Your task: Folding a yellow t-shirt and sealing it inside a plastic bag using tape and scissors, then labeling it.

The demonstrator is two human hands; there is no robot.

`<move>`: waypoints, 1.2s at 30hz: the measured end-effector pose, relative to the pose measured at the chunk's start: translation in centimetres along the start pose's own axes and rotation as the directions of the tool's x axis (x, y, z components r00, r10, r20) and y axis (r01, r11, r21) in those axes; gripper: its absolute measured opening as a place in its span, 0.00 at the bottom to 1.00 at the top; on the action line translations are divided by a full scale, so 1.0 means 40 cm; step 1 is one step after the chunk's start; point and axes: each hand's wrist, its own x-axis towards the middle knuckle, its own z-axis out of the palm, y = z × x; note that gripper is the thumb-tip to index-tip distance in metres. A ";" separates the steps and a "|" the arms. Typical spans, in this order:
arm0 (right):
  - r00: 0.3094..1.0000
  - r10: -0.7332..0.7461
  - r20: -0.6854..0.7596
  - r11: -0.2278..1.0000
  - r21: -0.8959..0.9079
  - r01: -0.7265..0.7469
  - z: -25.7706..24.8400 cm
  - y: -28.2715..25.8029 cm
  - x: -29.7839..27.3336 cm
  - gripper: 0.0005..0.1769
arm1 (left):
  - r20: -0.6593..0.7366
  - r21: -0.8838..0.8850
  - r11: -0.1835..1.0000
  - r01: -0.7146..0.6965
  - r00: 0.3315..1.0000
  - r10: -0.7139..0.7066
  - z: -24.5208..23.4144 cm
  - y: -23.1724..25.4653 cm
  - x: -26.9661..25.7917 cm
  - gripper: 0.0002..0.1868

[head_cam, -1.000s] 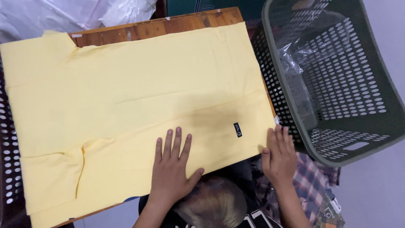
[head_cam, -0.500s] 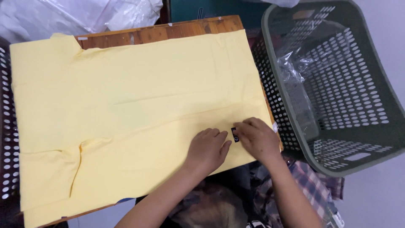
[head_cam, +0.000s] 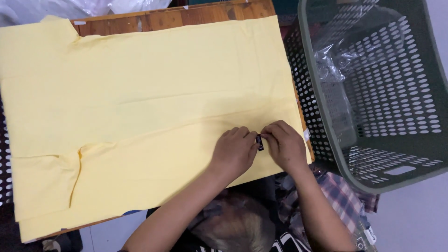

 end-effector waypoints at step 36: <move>0.979 0.036 0.202 0.909 -0.415 0.052 -0.005 0.090 -0.029 0.34 | -0.641 0.246 0.811 0.531 0.717 -0.275 -0.180 -0.136 -0.457 0.30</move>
